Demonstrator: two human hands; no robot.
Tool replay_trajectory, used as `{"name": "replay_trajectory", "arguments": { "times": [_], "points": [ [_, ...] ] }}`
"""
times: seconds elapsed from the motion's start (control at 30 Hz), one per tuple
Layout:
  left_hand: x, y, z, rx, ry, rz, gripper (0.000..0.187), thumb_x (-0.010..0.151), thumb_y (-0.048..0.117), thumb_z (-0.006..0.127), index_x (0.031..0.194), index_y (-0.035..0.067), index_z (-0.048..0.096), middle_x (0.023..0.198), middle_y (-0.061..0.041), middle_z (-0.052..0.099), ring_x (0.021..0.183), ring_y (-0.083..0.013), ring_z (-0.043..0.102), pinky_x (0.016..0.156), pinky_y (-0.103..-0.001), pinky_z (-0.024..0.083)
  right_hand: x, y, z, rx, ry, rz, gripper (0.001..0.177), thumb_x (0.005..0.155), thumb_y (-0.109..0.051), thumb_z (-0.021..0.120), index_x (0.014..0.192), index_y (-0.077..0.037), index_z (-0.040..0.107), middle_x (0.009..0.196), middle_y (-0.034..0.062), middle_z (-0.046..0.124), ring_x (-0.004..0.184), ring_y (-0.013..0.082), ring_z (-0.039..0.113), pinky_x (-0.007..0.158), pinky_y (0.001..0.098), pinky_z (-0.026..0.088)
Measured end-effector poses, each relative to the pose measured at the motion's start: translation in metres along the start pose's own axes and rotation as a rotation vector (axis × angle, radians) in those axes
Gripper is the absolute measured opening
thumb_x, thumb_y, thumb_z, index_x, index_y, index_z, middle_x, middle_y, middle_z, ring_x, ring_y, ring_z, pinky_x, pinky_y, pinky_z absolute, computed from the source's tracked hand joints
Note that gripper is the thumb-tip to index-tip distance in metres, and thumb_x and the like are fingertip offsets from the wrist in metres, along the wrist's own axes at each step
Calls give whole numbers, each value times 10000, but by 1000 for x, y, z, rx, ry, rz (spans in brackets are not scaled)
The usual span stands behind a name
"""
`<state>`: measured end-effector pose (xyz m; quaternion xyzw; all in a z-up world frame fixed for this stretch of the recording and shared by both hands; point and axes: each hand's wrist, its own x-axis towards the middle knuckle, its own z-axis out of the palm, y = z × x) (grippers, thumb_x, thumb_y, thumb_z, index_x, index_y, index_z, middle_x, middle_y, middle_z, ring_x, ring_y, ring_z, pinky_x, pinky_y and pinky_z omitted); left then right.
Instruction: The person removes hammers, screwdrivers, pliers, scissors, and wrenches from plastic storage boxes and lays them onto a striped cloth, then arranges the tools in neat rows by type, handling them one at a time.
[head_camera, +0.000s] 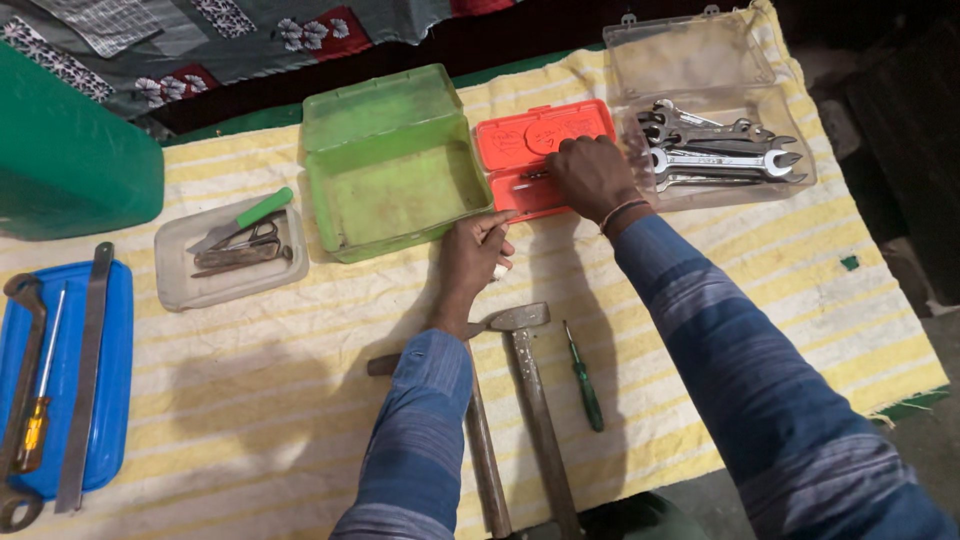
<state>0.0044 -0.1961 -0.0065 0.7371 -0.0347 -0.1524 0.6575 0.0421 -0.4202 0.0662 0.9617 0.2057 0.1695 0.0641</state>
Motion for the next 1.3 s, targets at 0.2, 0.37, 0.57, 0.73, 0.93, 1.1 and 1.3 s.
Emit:
{"name": "replay_trajectory", "arguments": {
  "times": [0.2, 0.37, 0.57, 0.73, 0.93, 1.1, 1.3],
  "points": [
    [12, -22, 3, -71, 2, 114, 287, 1007, 129, 619, 1266, 40, 706, 849, -36, 738, 595, -99, 700, 503, -270, 600, -8, -14, -68, 414, 220, 188, 98, 884, -74, 697, 974, -56, 731, 895, 130, 723, 755, 293, 718, 662, 430, 557],
    [20, -38, 0, -58, -15, 128, 285, 1026, 117, 608, 1273, 28, 718, 773, -61, 736, 571, -91, 659, 491, -246, 525, -72, -46, -122, 1068, 179, 526, 229, 921, -29, 711, 1138, 32, 669, 771, 73, 734, 649, 132, 730, 587, 272, 554],
    [10, -12, -5, -16, -31, 58, 279, 1027, 158, 592, 1257, 57, 714, 749, -37, 726, 528, -95, 672, 425, -247, 498, -182, -98, -146, 1113, -160, 734, 227, 867, -71, 728, 1064, 41, 710, 692, 66, 754, 606, 101, 733, 558, 259, 563],
    [-3, 5, -5, 41, -9, 73, 289, 1013, 141, 618, 1269, 66, 728, 739, -49, 723, 529, -85, 669, 423, -242, 493, -230, -118, -132, 1088, -230, 753, 234, 848, -147, 801, 1015, 5, 741, 777, 69, 771, 680, 110, 754, 613, 261, 598],
    [0, 6, -3, -31, -34, 186, 271, 1032, 87, 637, 1275, 12, 730, 801, -61, 742, 579, -77, 665, 523, -236, 589, -235, -126, -123, 996, -215, 767, 272, 838, -158, 817, 1049, -3, 743, 777, 90, 763, 643, 141, 746, 601, 280, 585],
    [0, 3, -3, -13, -21, 172, 265, 1016, 73, 628, 1253, 4, 724, 805, -64, 747, 592, -81, 671, 522, -238, 594, -234, -127, -125, 1007, -202, 752, 282, 837, -186, 817, 1056, -23, 746, 766, 72, 766, 614, 124, 732, 577, 264, 578],
    [2, -2, -2, -47, -11, 170, 268, 1016, 66, 625, 1253, -9, 725, 799, -70, 736, 607, -87, 670, 528, -242, 597, -224, -115, -125, 903, -91, 702, 272, 880, -218, 822, 1056, -23, 754, 731, 91, 728, 613, 125, 694, 571, 269, 546]
  ]
}}
